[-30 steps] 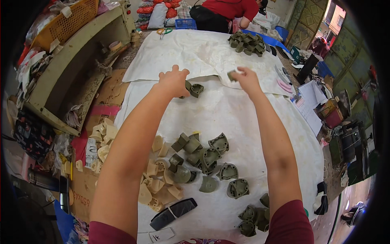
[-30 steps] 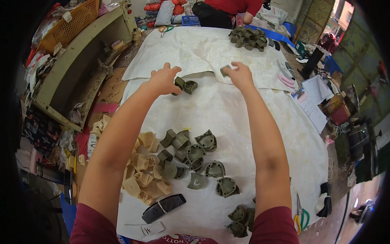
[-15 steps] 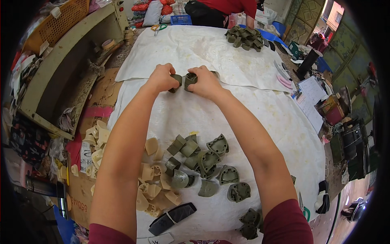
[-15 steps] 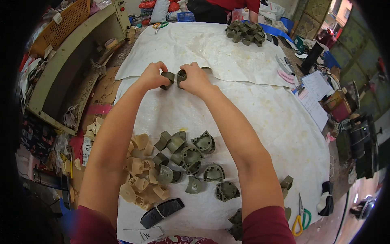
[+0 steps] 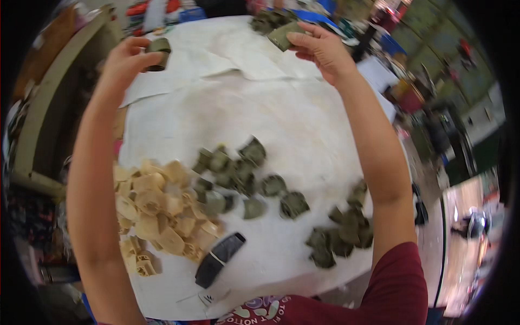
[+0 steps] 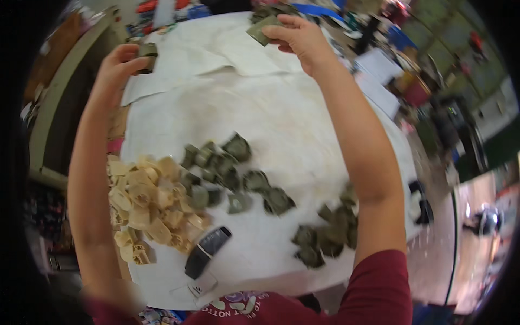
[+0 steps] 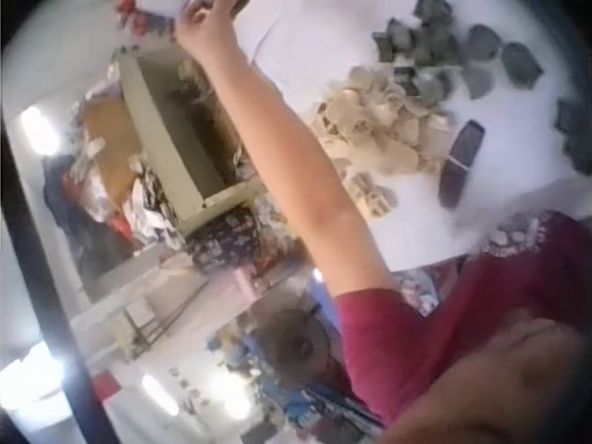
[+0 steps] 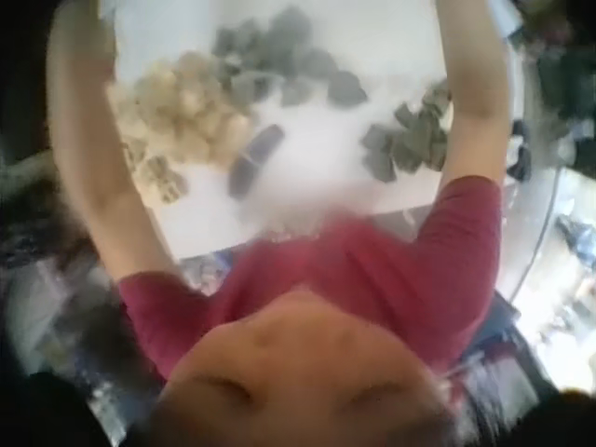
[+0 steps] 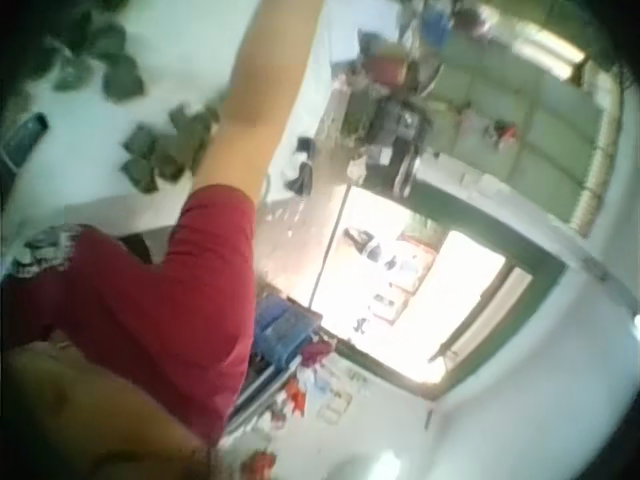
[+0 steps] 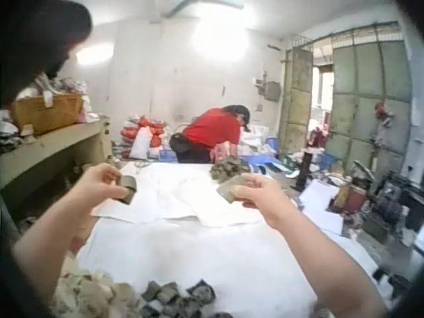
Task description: The person sorts green plastic components on a table, then wraps each one individually with a small piece of white paper. They handle the items one at a time, folding the paper around each component and placing the wrapped pieces into a pile. Another person is visible in the background working at a separate table.
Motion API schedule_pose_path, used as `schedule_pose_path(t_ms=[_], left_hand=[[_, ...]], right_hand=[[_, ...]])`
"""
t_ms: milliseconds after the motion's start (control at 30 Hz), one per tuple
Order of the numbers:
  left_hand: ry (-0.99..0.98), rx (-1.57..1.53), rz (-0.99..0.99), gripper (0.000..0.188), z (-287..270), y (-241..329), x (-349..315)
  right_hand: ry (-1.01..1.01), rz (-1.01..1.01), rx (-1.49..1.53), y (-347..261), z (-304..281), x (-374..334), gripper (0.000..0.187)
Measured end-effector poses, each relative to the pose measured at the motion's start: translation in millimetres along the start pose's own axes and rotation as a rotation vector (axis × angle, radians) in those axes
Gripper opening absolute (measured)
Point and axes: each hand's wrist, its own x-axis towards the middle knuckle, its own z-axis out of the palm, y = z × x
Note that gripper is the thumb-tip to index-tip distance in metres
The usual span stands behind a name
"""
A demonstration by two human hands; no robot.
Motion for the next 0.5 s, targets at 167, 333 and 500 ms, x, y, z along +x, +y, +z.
schedule_pose_path(t_ms=[167,333,500], left_hand=[[-0.276,-0.048,0.168,0.043,35.0,95.1,-98.5],[-0.523,-0.22,0.35,0.044,109.6,142.4,-222.1],[-0.435,-0.03,0.486,0.045,165.9,140.5,-317.1]], right_hand=[[0.095,-0.094,-0.498,-63.5,-88.5,-151.1,0.068],[0.145,0.184,-0.521,-100.6,-87.1,-283.8,0.066],[0.169,-0.006,-0.762,-74.0,-76.2,-329.6,0.07]])
